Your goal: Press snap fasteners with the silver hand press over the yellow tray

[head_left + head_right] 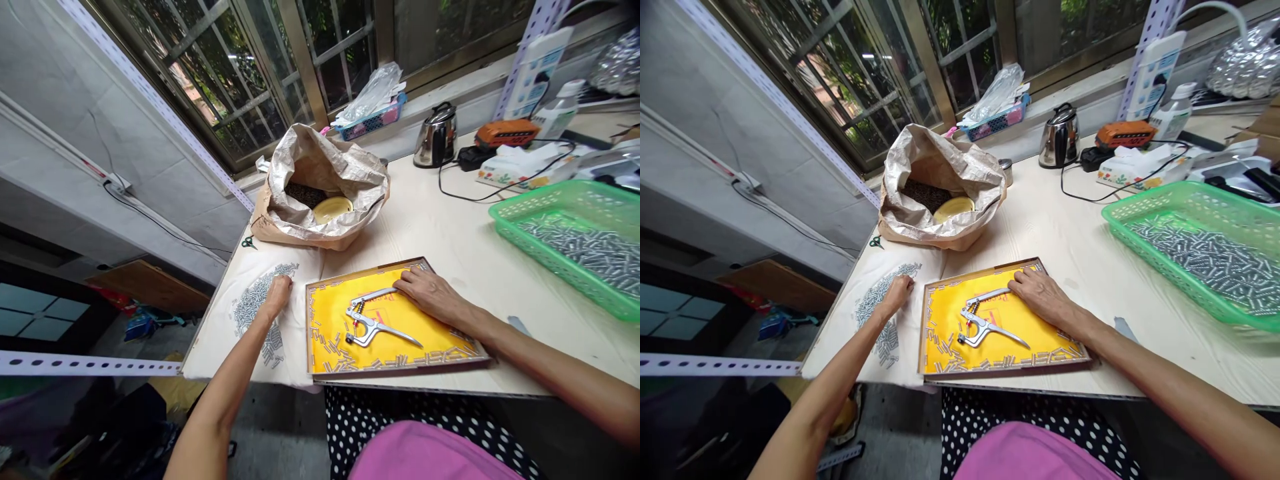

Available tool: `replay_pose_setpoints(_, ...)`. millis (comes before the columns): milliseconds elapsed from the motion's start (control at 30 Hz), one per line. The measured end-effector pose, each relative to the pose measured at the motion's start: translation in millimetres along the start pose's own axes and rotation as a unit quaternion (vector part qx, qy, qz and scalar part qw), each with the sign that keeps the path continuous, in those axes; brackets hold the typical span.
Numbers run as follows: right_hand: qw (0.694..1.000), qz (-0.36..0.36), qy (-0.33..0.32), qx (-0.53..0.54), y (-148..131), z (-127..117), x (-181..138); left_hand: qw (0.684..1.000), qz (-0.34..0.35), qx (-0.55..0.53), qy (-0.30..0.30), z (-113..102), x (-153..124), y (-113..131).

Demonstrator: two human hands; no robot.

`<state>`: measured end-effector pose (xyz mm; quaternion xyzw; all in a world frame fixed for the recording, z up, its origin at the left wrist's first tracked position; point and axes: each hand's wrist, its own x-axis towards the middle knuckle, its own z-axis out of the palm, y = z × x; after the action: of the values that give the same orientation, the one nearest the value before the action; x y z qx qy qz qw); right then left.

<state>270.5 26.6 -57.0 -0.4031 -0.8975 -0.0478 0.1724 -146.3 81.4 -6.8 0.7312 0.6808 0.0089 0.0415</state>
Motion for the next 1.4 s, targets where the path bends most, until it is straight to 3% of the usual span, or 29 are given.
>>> replay_pose_setpoints(167, 1.000, -0.003, -0.005, -0.018, 1.1, 0.5, 1.3, 0.998, -0.006, -0.046, 0.032, -13.9, -15.5, 12.9)
replay_pose_setpoints(267, 0.999, -0.018, 0.000, -0.043, 0.9, -3.2, 2.5, 0.987, -0.027, -0.152, 0.036, -15.5, -34.5, 40.4)
replay_pose_setpoints(367, 0.998, -0.020, 0.024, -0.061, -0.4, -8.2, 2.1, 0.913, -0.065, -0.403, -0.024, -9.8, -68.1, 84.1)
replay_pose_setpoints(433, 0.997, -0.019, 0.032, -0.060, -1.1, -10.4, 1.0, 0.872, -0.072, -0.479, -0.068, -6.1, -91.6, 112.9)
replay_pose_setpoints(500, 0.998, -0.021, 0.025, -0.054, -1.1, -11.1, -0.2, 0.855, -0.072, -0.507, -0.084, -4.4, -108.2, 133.9)
replay_pose_setpoints(700, 1.000, -0.018, 0.019, -0.016, 1.0, -11.9, -2.4, 0.839, -0.107, -0.523, -0.103, -1.7, -114.1, 147.9)
replay_pose_setpoints(900, 0.999, 0.010, 0.026, 0.016, 1.9, -15.2, -3.3, 0.888, -0.104, -0.431, -0.118, 17.8, -111.4, 143.6)
replay_pose_setpoints(1033, 1.000, 0.006, 0.028, 0.004, 2.4, -15.2, -2.8, 0.900, -0.102, -0.402, -0.133, 23.9, -110.0, 141.1)
replay_pose_setpoints(1400, 1.000, 0.009, 0.019, 0.012, 9.9, -14.9, 1.9, 0.841, -0.217, -0.422, -0.259, 5.2, -103.9, 166.8)
